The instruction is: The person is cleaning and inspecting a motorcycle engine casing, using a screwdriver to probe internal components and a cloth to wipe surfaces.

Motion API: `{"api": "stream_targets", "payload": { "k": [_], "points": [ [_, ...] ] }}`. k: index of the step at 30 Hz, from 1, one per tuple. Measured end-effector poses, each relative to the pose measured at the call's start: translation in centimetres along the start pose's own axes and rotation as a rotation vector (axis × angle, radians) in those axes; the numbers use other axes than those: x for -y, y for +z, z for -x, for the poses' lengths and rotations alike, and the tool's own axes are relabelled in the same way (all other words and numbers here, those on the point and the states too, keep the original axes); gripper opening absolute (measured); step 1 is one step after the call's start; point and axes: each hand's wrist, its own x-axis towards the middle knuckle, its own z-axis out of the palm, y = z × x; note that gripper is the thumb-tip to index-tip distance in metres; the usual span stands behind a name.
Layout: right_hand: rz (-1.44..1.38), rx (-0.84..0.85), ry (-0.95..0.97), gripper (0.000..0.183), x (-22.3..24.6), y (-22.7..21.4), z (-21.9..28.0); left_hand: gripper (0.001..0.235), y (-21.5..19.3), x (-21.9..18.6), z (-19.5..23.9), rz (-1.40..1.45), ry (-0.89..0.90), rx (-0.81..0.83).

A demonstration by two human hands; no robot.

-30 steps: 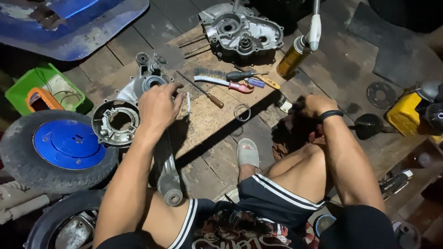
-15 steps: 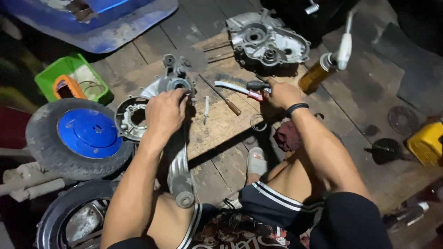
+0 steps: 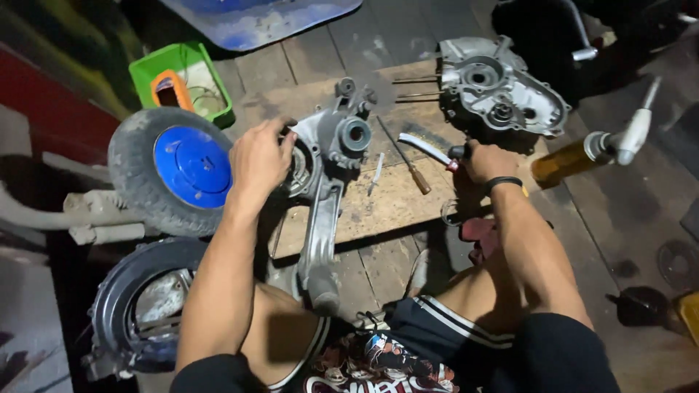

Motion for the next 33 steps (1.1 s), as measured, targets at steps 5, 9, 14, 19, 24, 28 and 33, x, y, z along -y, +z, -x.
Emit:
{"api": "stream_targets", "payload": {
  "k": [5,9,14,19,24,28,33],
  "points": [
    [-0.018,-0.089,0.01,0.053,1.3,-1.9,2.9,0.024,0.6,1.8,0.2,0.03,-0.047,0.034],
    [0.023,-0.233,-0.036,0.05,1.3,-3.6,5.0,0.025,1.3,2.6,-0.4,0.04,-0.064,0.067],
    [-0.049,-0.318,-0.052,0.044,3.6,-7.8,8.7,0.026,1.4,2.2,-0.9,0.078,-0.069,0.081],
    [-0.317,-0.518,-0.116,0.053,4.7,-8.3,9.2,0.026,3.2,2.6,-1.3,0.092,-0.034,0.076],
    [-0.729,-0.746,-0.236,0.048,6.6,-8.9,9.6,0.025,3.2,2.2,-1.2,0.118,-0.01,0.068],
    [-0.838,-0.877,-0.382,0.044,7.4,-7.2,8.1,0.024,2.9,1.4,-1.1,0.148,0.024,0.082],
    [-0.935,-0.946,-0.555,0.046,8.3,-7.5,9.3,0.027,2.8,0.7,-0.9,0.125,0.035,0.17]
  ]
}}
